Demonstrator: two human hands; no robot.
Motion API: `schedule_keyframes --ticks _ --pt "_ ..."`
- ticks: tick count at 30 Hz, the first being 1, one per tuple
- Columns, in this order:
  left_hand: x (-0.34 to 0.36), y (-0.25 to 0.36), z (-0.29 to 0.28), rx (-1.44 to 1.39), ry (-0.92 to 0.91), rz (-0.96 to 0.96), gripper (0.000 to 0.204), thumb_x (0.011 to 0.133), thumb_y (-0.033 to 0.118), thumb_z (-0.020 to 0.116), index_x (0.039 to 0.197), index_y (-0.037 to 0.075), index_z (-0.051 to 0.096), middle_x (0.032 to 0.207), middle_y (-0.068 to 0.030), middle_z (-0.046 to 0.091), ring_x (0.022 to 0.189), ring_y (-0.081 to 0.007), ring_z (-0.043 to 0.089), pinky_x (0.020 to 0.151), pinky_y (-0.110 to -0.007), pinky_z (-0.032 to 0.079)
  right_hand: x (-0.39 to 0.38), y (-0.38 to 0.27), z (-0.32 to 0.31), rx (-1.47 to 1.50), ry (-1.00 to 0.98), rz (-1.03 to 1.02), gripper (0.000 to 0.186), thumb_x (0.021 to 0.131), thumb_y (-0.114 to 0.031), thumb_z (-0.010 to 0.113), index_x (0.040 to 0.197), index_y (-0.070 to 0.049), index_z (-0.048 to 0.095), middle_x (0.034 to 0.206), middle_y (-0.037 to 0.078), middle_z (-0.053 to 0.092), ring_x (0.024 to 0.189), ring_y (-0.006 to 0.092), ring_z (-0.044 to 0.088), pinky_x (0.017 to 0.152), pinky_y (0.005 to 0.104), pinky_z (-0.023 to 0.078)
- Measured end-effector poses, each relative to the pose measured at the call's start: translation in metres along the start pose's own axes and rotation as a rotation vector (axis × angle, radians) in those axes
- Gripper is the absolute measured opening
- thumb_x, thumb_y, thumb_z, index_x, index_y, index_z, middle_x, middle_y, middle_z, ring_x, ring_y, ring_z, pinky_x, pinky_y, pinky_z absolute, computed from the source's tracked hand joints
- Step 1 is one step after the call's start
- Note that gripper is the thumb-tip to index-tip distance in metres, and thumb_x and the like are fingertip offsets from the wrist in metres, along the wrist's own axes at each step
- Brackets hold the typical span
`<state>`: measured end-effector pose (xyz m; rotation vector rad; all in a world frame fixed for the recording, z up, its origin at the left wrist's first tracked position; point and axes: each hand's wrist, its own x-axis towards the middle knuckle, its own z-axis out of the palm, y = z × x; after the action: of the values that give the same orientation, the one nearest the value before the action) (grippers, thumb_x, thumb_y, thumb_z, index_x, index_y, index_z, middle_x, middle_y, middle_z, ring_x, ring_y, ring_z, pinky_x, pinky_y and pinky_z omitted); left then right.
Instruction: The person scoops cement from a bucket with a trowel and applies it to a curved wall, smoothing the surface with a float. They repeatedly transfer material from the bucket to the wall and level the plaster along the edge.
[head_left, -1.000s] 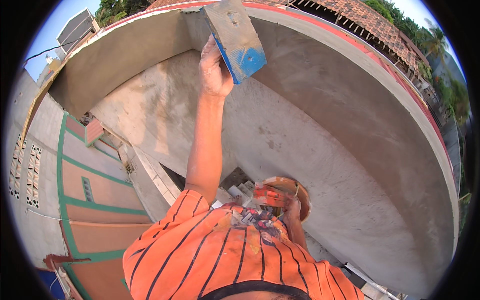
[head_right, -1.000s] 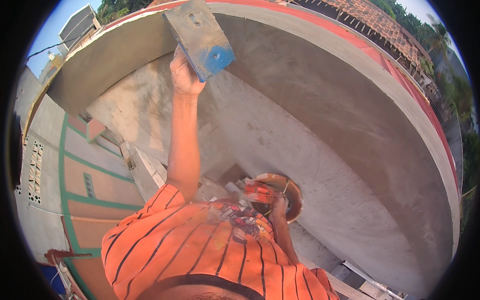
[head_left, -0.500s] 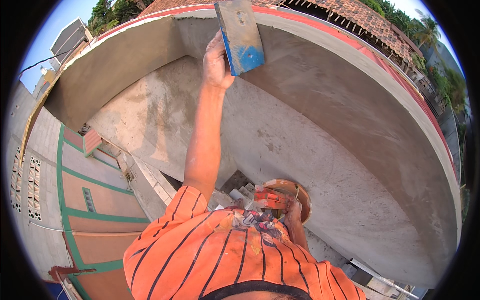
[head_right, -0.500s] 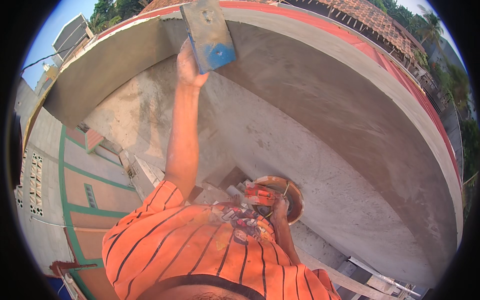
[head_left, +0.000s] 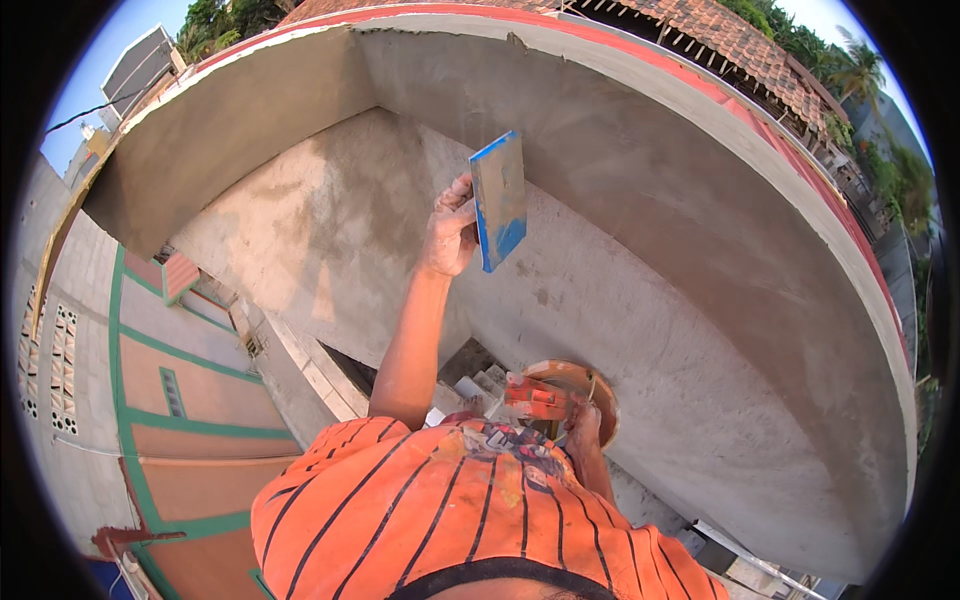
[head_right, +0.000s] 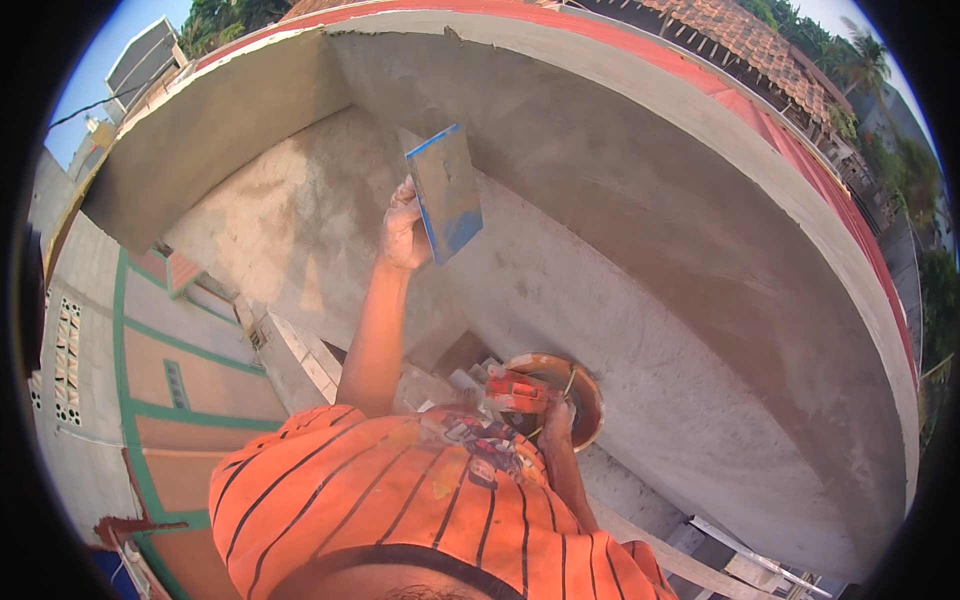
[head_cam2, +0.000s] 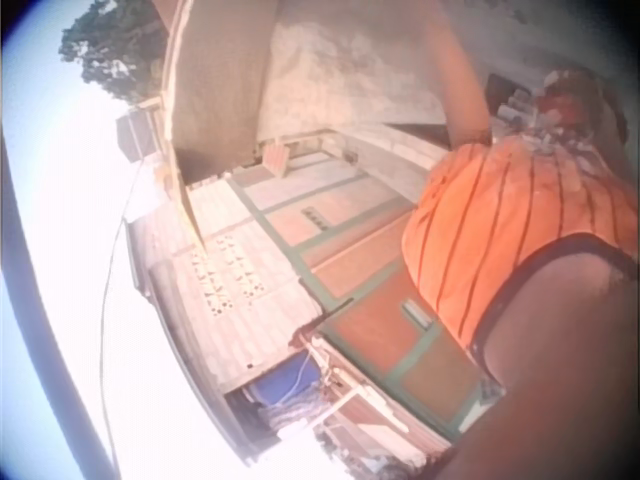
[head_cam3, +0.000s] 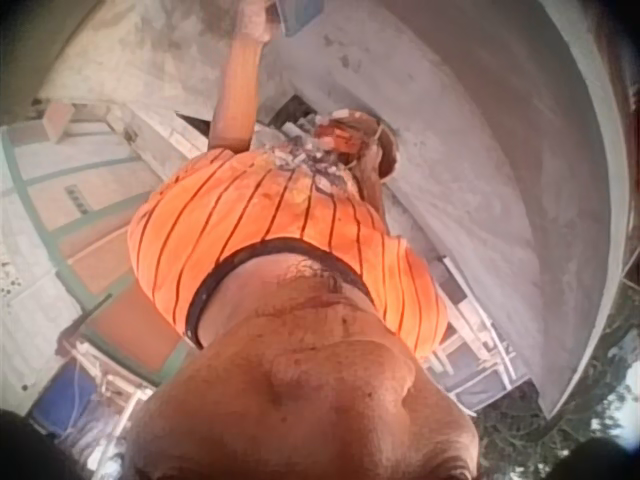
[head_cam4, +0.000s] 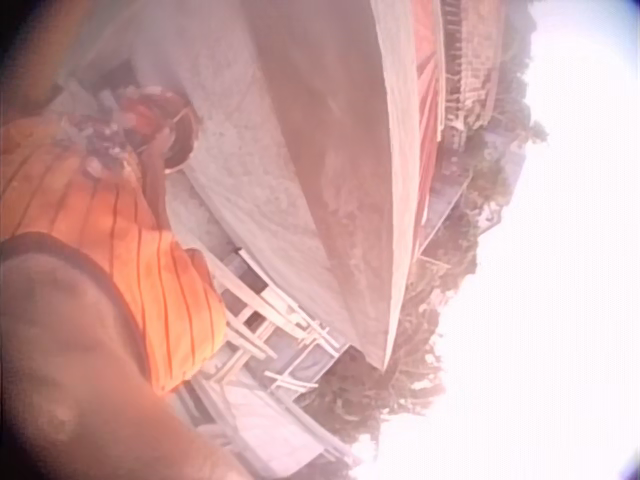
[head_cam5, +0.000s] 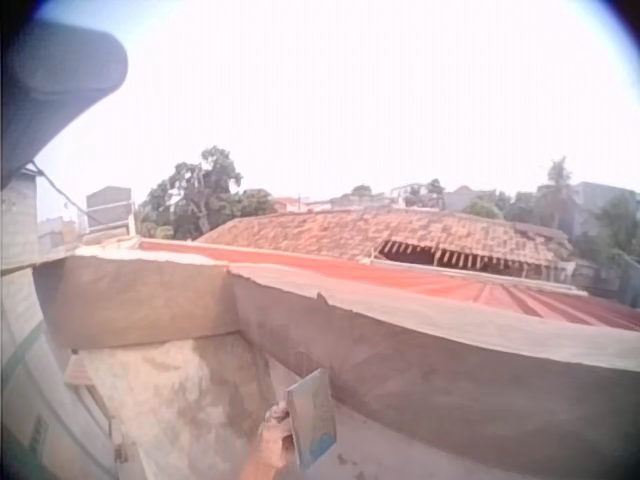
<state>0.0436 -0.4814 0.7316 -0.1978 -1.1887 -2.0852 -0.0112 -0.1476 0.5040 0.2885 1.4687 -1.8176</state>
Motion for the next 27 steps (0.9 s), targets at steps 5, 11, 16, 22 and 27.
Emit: schedule_keyframes --ticks 5,11,16,22,27 --pt "-0.117 -0.084 -0.043 0.535 -0.078 -0.868 0.042 0.082 0.013 0.074 0.121 -0.001 0.067 0.100 -0.0061 0.073 0.087 -0.0115 0.065 0.082 -0.026 0.052 0.001 -0.012 0.005 0.011 -0.031 0.029 0.019 0.092 -0.026 0.064 0.083 -0.017 0.050 0.064 -0.007 0.039 0.052 0.0083 0.036 0.049 0.0278 0.032" --pt "-0.196 -0.201 -0.040 1.214 -0.468 -1.054 0.052 0.071 0.030 0.076 0.120 0.014 0.073 0.113 -0.0126 0.073 0.108 -0.0285 0.068 0.094 -0.035 0.052 -0.009 -0.029 0.022 -0.003 -0.085 0.133 0.020 0.094 -0.030 0.064 0.083 -0.020 0.049 0.065 -0.007 0.044 0.053 0.0073 0.038 0.053 0.0256 0.032" --pt "-0.204 -0.242 0.003 1.330 -0.706 -1.128 0.052 0.071 0.031 0.076 0.120 0.013 0.072 0.114 -0.0127 0.073 0.108 -0.0285 0.068 0.094 -0.035 0.052 -0.023 -0.040 0.043 -0.020 -0.159 0.144 0.023 0.091 -0.032 0.068 0.082 -0.021 0.049 0.066 -0.008 0.044 0.053 0.0059 0.039 0.052 0.0247 0.032" --pt "-0.201 -0.246 0.015 1.317 -0.778 -1.166 0.053 0.071 0.031 0.077 0.121 0.013 0.072 0.114 -0.0129 0.073 0.108 -0.0285 0.068 0.095 -0.035 0.052 -0.030 -0.047 0.058 -0.016 -0.193 0.176 0.022 0.090 -0.030 0.069 0.084 -0.021 0.050 0.066 -0.009 0.042 0.054 0.0057 0.039 0.053 0.0252 0.033" --pt "-0.195 -0.251 0.014 1.297 -0.801 -1.189 0.054 0.071 0.031 0.077 0.122 0.013 0.071 0.115 -0.0131 0.073 0.109 -0.0285 0.067 0.095 -0.035 0.052 -0.040 -0.053 0.077 -0.051 -0.235 0.172 0.019 0.090 -0.027 0.069 0.090 -0.018 0.052 0.069 -0.009 0.040 0.055 0.0058 0.035 0.054 0.0253 0.030"
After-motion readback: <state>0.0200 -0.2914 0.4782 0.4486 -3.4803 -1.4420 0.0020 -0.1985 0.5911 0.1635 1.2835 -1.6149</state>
